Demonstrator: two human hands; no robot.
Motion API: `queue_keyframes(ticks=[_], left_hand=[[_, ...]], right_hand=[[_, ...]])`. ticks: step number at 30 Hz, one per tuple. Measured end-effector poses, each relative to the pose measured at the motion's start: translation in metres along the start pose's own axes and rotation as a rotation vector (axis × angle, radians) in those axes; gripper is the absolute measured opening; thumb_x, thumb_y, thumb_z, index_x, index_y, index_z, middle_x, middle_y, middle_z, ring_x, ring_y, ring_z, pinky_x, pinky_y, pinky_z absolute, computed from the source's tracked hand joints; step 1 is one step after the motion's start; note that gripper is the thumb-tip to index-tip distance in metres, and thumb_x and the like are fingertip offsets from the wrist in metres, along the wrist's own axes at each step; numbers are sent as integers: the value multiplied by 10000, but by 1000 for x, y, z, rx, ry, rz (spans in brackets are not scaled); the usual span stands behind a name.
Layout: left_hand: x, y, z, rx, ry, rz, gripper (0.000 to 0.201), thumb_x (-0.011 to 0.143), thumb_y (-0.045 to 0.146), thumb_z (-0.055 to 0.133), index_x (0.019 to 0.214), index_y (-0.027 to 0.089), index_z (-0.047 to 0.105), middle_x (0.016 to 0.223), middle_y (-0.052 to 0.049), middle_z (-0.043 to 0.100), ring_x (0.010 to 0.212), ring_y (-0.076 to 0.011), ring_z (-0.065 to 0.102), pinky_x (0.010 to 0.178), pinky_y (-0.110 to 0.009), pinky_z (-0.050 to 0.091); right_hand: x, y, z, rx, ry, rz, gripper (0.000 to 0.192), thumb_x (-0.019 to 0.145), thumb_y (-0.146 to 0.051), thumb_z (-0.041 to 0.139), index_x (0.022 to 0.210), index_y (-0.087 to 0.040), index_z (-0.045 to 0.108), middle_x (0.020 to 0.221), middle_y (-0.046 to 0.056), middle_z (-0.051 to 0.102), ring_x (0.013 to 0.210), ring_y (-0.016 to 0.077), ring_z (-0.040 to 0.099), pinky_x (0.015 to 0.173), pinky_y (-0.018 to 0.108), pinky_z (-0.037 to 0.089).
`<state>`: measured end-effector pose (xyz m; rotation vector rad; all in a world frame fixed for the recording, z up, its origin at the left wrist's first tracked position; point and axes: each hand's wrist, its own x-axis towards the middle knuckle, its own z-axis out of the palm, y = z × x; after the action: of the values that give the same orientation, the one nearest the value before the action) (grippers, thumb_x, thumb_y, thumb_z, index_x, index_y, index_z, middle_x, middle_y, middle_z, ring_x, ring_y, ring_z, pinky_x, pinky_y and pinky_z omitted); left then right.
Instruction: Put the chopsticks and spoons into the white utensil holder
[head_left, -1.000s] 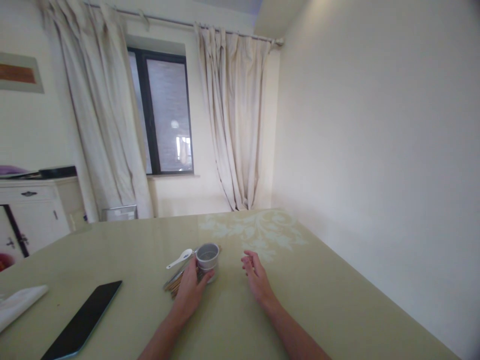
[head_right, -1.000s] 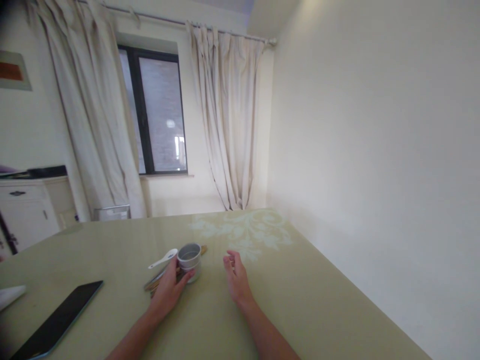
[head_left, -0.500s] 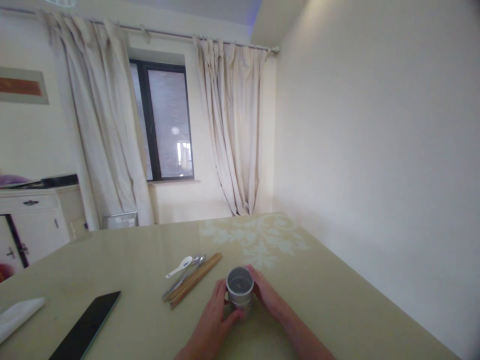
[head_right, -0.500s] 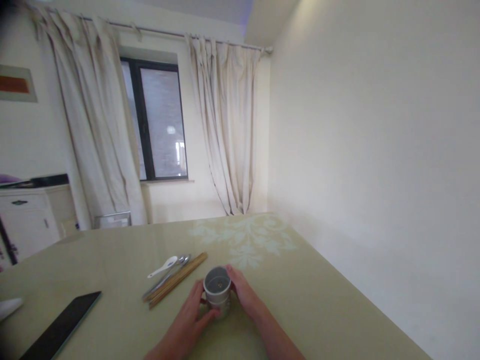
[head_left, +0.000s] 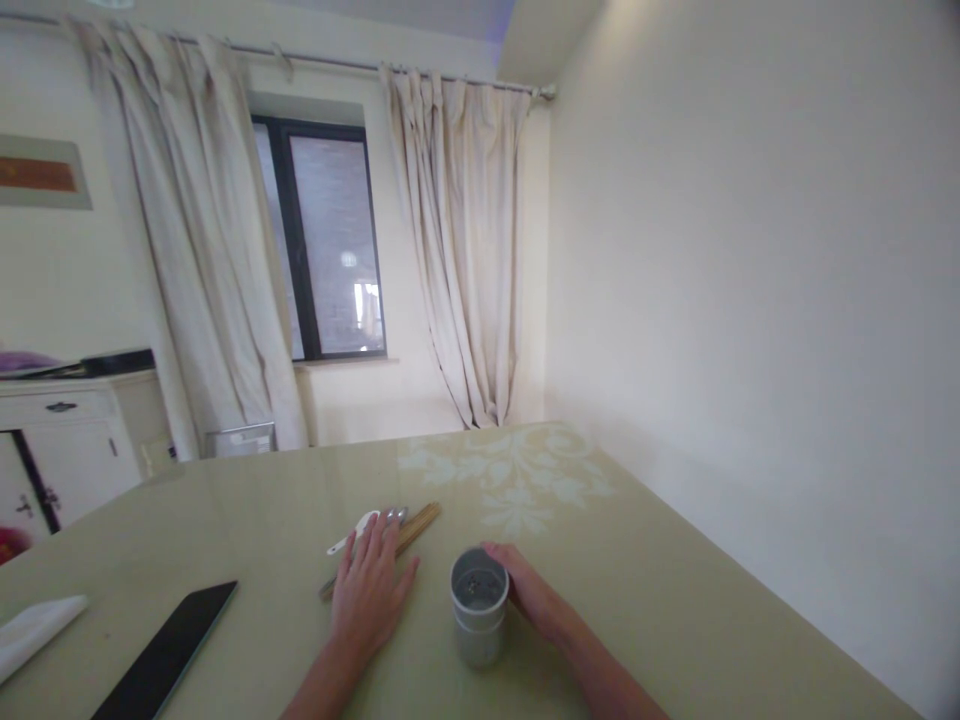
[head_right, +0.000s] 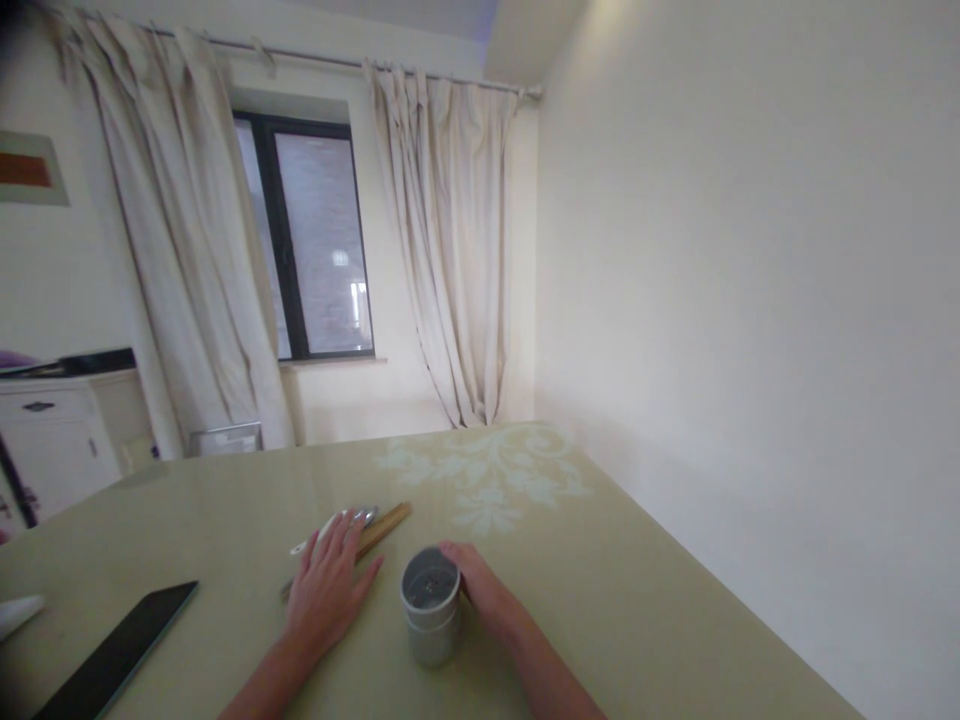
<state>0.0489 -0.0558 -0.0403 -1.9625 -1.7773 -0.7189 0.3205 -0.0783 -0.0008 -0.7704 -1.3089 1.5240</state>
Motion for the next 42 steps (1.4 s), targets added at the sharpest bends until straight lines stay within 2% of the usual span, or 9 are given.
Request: queue_keyframes(ticks=[2,5,9,12,20,25,33,38,42], left_hand=[[10,-3,4,51,-38,-4,597,1009,453,504,1524,162,589,1653,-168,516,1553,-343,444,1332,-550,212],[22,-9,9,136,-145,-121,570,1045,416,418,1517,147,592,1645,-177,525,1542,-339,462,1313,-556,237],[29,-13,14,192,-312,-257,637,1060,442,341,1578,106,498,1678,-200,470,1562,-349,430,1285,-558,274],[30,-12,15,180,-375,-307,682,1058,459,310,1606,73,430,1660,-230,480,1532,-359,469,1253,-537,321],[26,-13,14,73,-399,-260,655,1049,422,293,1607,104,423,1640,-197,522,1481,-334,534,1219,-495,371],[12,2,6,72,-378,-213,664,1045,414,304,1609,87,432,1652,-203,507,1487,-326,534,1238,-494,366],[-10,31,-4,31,-333,-127,657,1048,399,323,1613,85,440,1658,-192,501,1527,-318,494,1261,-522,356],[-13,33,-4,11,-269,-126,629,1048,403,358,1586,102,481,1654,-181,510,1534,-320,483,1255,-527,367],[-13,29,-3,-18,-142,-53,526,1061,383,396,1470,125,602,1619,-166,560,1489,-322,526,1247,-500,380]], right_hand=[[0,2,0,19,-26,28,591,803,-761,741,857,-174,779,881,57,737,948,270,663,1037,469,449],[0,6,0,8,-61,21,596,822,-752,725,812,-159,774,810,53,713,860,252,646,949,446,476],[-2,7,0,-24,-78,-1,554,863,-712,721,805,-164,768,802,40,697,835,235,627,919,426,482],[-5,4,2,-24,-121,0,537,887,-698,712,821,-168,775,816,36,689,835,225,619,915,406,472],[-9,-10,7,-56,-287,-26,502,934,-639,689,820,-158,770,813,36,688,805,202,588,871,360,461],[-11,-15,8,-51,-314,-5,404,895,-550,761,831,-152,787,817,25,701,801,186,604,859,336,461],[-12,-5,4,67,-207,157,424,726,-490,912,992,-168,841,971,63,799,946,237,700,964,383,469],[-14,-6,5,50,-265,151,422,759,-502,891,985,-150,841,943,72,793,925,232,701,974,390,467],[-15,-8,6,19,-283,148,407,758,-512,886,950,-156,837,916,55,773,891,221,682,936,372,473]])
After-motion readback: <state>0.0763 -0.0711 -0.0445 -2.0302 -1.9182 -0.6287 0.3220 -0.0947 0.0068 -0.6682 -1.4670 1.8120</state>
